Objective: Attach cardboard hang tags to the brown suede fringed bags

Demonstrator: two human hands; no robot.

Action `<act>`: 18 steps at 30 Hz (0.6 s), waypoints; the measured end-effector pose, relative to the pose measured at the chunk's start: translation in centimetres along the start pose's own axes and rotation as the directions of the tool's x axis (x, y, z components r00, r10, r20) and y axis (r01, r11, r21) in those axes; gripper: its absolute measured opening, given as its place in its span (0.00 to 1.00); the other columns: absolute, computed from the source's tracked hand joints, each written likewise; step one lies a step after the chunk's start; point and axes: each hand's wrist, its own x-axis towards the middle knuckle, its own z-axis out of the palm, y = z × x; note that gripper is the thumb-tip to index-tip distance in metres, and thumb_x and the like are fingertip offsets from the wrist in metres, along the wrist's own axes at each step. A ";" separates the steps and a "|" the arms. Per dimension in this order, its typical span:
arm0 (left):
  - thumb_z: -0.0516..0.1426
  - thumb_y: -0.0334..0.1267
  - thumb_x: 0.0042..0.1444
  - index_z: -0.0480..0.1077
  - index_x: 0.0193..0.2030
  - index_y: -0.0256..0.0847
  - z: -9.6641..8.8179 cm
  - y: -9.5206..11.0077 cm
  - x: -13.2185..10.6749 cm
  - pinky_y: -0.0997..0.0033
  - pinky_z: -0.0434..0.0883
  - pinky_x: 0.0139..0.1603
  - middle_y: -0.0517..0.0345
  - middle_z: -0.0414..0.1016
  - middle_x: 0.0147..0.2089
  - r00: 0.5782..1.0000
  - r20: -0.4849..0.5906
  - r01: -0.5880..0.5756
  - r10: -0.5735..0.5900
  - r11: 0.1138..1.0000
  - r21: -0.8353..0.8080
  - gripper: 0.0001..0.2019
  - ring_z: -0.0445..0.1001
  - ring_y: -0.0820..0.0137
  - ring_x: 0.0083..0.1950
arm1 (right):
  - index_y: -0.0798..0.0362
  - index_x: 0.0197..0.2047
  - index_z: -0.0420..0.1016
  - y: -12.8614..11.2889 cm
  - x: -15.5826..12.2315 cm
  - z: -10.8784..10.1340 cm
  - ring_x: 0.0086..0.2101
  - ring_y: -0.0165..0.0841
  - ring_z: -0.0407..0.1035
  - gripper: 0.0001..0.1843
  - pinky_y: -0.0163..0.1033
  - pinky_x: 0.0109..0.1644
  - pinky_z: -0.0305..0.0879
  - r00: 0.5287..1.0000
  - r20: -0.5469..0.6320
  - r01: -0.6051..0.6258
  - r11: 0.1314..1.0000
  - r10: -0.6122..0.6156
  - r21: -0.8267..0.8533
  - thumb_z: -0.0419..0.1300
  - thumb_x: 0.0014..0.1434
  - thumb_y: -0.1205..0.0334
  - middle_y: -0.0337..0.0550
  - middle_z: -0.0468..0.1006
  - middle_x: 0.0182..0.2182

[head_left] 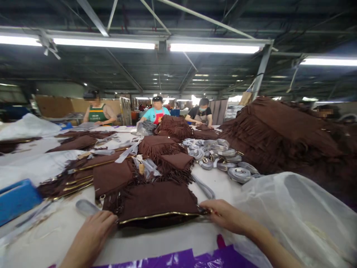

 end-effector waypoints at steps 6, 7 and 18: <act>0.47 0.29 0.53 0.74 0.48 0.41 -1.0 1.1 1.4 0.54 0.69 0.55 0.44 0.75 0.54 0.936 -0.351 -0.029 0.036 0.999 0.027 0.20 0.74 0.55 0.53 | 0.53 0.31 0.75 -2.2 -0.5 -0.5 0.29 0.33 0.68 0.08 0.35 0.34 0.59 0.993 -0.099 -0.044 0.991 0.056 0.123 0.55 0.54 0.70 0.38 0.75 0.25; 0.46 0.28 0.53 0.73 0.48 0.41 -1.4 2.7 1.4 0.58 0.70 0.54 0.45 0.75 0.53 0.924 -0.377 -0.095 0.072 0.994 -0.044 0.20 0.74 0.57 0.52 | 0.53 0.31 0.75 -2.5 -0.6 -0.7 0.29 0.33 0.67 0.08 0.35 0.34 0.58 0.992 -0.113 -0.037 0.988 0.054 0.152 0.55 0.55 0.68 0.38 0.74 0.24; 0.54 0.33 0.51 0.70 0.40 0.39 -1.7 21.7 4.4 0.75 0.66 0.34 0.59 0.75 0.36 0.983 0.069 -0.028 0.169 0.510 -0.860 0.09 0.72 0.69 0.36 | 0.51 0.30 0.64 -6.6 -0.6 0.6 0.23 0.30 0.68 0.14 0.32 0.26 0.62 0.977 -0.020 -0.139 0.708 0.211 0.693 0.54 0.57 0.48 0.35 0.72 0.21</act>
